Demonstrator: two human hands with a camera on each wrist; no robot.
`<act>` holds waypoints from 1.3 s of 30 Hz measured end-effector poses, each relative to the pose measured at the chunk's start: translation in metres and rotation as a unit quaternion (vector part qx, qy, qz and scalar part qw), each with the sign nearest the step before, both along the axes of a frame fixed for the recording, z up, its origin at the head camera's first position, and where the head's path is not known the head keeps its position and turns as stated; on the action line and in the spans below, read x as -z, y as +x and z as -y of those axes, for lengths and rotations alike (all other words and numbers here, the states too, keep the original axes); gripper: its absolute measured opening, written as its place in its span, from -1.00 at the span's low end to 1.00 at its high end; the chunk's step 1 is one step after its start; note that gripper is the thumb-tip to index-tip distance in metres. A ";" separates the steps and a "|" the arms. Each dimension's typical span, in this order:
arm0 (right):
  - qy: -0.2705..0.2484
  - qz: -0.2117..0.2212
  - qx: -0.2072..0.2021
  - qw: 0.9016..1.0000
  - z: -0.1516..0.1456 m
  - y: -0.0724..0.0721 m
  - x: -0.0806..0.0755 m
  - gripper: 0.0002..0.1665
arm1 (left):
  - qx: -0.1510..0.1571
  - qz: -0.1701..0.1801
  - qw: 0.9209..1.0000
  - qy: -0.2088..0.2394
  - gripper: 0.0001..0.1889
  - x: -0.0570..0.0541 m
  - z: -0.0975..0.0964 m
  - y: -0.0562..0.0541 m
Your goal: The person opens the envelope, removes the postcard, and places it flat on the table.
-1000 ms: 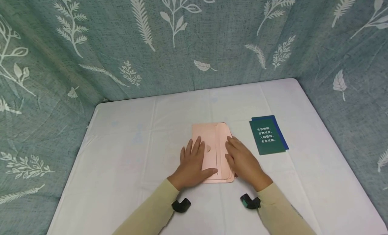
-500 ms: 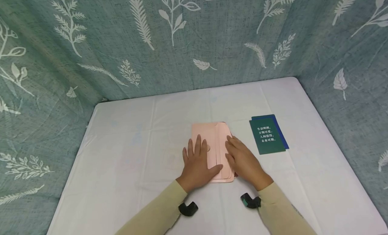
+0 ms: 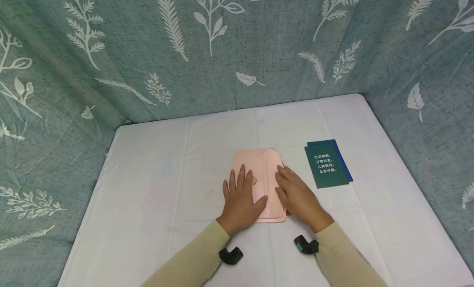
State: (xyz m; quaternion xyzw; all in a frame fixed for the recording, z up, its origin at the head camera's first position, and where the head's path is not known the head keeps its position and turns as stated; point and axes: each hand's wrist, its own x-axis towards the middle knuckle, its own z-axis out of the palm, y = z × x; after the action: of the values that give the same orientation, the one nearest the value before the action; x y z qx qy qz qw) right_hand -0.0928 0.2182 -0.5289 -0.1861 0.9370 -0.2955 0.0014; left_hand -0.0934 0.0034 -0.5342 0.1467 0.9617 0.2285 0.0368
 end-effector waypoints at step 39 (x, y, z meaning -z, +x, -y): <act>0.001 0.011 0.000 1.000 -0.001 -0.001 -0.001 -0.38 | -0.032 -0.008 0.995 0.096 -0.19 -0.005 -0.002 -0.002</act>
State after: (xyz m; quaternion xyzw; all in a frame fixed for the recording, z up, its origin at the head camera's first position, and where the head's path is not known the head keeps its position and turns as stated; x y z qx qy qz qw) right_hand -0.0938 0.2195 -0.5278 -0.1825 0.9372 -0.2970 0.0117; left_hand -0.0958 0.0049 -0.5289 0.1201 0.9400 0.3194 0.0077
